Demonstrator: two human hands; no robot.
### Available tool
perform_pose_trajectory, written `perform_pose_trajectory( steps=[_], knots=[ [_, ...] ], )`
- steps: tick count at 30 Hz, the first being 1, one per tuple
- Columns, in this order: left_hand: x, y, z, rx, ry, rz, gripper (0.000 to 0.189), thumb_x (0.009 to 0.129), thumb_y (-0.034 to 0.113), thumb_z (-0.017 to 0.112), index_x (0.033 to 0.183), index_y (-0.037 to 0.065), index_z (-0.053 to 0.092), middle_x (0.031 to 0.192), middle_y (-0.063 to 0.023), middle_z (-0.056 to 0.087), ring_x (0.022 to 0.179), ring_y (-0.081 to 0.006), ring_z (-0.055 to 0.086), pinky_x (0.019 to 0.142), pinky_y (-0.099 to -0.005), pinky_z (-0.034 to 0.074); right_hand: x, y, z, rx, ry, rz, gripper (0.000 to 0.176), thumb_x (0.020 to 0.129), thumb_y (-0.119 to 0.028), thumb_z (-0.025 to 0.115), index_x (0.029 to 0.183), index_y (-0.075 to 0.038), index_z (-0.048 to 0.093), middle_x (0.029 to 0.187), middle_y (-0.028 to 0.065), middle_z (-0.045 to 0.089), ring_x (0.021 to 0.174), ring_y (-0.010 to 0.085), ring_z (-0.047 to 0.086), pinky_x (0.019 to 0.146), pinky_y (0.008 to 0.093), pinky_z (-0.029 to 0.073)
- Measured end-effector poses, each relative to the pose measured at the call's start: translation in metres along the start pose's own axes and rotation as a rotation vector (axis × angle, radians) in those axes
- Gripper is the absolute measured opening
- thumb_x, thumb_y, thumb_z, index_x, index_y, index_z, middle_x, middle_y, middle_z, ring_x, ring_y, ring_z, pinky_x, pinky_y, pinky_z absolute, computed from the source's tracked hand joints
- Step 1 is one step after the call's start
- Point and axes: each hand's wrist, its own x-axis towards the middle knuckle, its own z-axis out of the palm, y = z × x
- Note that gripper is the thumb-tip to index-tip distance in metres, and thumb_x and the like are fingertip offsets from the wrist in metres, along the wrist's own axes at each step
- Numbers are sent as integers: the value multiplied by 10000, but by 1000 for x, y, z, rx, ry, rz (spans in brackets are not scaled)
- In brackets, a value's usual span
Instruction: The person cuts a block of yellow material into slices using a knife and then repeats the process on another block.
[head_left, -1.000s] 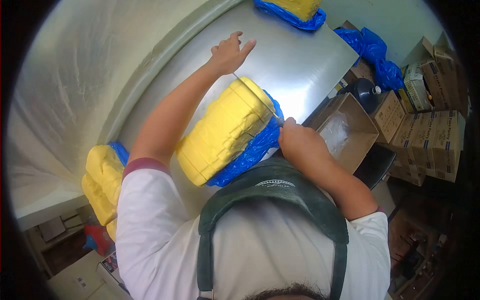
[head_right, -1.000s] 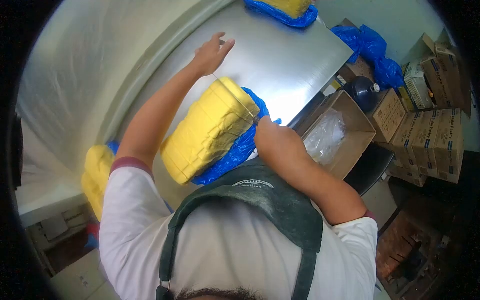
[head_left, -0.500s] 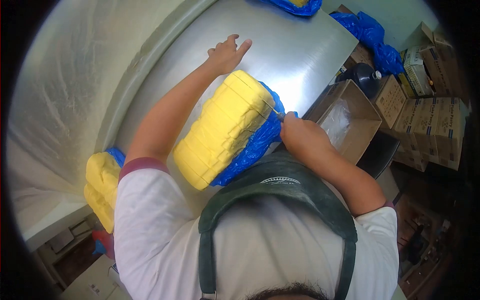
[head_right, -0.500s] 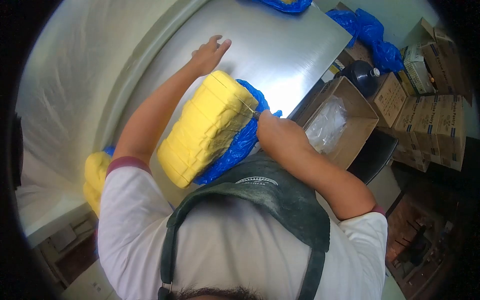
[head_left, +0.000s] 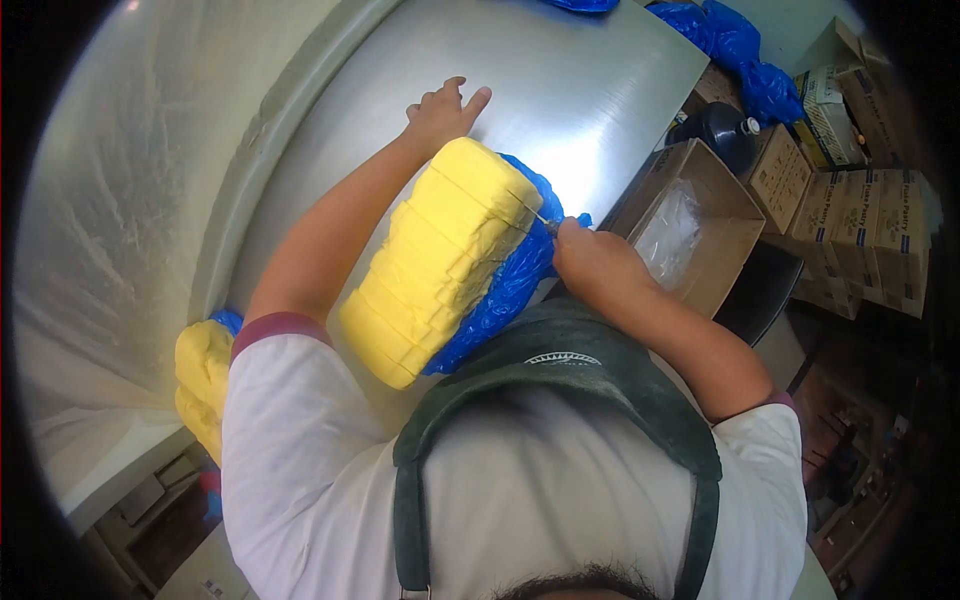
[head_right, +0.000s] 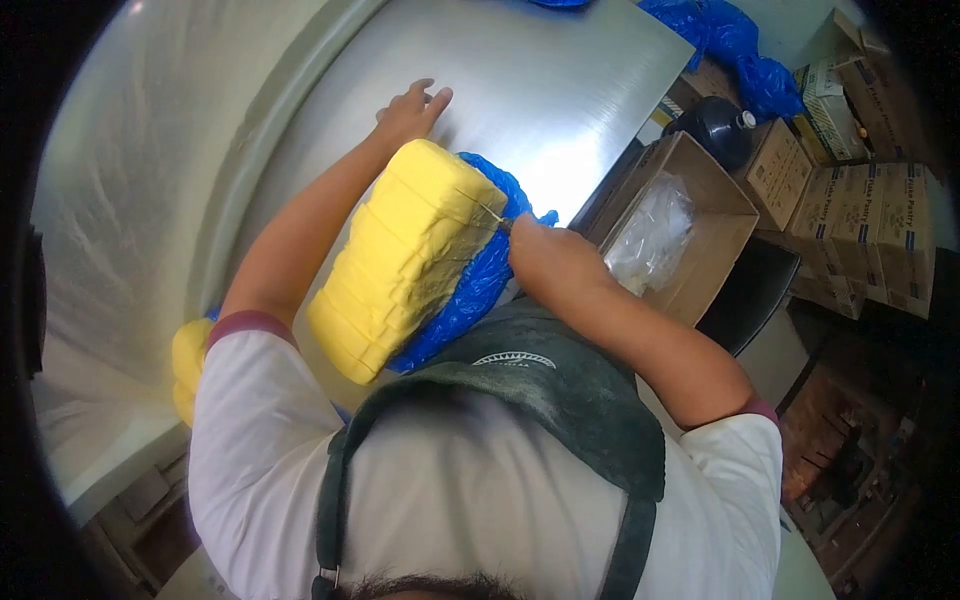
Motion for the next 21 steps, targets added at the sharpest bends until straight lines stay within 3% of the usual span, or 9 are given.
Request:
perform_pose_trajectory(
  steps=[9,11,13,14,21],
  knots=[
    [4,-4,21,15,36,-6,818,940,659,399,1450,19,403,1412,-198,493,1357,-346,381,1101,-539,237,20,15,18,21,-34,48,272,957,-157,401,1084,40,538,1024,317,659,974,481,650,847,562,505],
    [5,-10,32,17,51,-11,806,942,651,409,1447,23,408,1413,-194,488,1359,-346,373,1103,-536,234,26,23,30,-13,42,7,238,956,-174,446,1022,33,544,872,282,676,836,451,673,747,562,520],
    [6,-16,45,3,254,99,726,933,577,495,1410,32,464,1357,-218,537,1347,-371,404,1100,-538,252,30,26,34,-14,34,3,237,955,-174,447,1016,32,545,858,282,675,824,449,675,737,558,525],
    [7,-20,50,2,250,96,726,933,577,495,1410,32,464,1357,-218,537,1347,-371,404,1100,-538,252,31,28,36,-16,33,0,235,953,-174,448,1011,32,546,845,282,674,811,447,677,727,555,530],
    [10,-29,75,54,333,239,712,948,509,503,1403,-25,379,1465,-211,369,1406,-343,260,1130,-569,149,55,52,65,11,54,-24,234,951,-186,463,987,30,546,809,264,678,778,438,682,702,548,538]
  ],
)
